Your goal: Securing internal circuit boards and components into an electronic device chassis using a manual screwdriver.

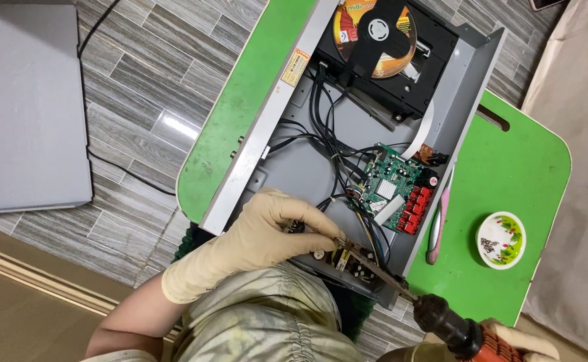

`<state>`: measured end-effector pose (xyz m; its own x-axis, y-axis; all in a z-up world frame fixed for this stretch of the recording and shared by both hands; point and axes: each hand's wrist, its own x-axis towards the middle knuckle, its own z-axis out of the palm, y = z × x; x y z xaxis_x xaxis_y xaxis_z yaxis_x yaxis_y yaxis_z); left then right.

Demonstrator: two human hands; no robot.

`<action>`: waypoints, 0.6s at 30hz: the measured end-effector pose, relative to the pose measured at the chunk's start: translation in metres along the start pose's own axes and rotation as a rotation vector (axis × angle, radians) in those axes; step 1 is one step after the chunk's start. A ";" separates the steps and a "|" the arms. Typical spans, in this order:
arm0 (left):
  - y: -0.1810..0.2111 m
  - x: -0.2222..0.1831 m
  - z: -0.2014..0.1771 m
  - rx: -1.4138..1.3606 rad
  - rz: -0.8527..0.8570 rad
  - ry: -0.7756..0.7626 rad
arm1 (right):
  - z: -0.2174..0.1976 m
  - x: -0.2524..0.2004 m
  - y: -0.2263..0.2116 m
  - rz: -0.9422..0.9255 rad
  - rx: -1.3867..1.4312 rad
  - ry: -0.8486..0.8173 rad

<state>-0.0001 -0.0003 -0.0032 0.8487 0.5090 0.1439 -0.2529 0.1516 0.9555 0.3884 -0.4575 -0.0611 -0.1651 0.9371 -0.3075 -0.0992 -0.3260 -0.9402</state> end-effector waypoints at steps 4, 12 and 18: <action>-0.003 0.002 -0.001 -0.014 0.044 -0.042 | -0.023 -0.004 0.020 0.245 -0.218 -0.417; -0.013 0.002 0.009 -0.069 -0.056 0.054 | 0.019 0.002 -0.035 0.104 -0.098 -0.082; -0.024 0.003 0.010 -0.273 -0.140 0.030 | 0.048 -0.040 -0.061 0.142 0.119 0.498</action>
<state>0.0132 -0.0105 -0.0233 0.8710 0.4913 0.0045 -0.2536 0.4417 0.8606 0.3542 -0.4811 0.0152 0.2980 0.8190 -0.4904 -0.2248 -0.4391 -0.8699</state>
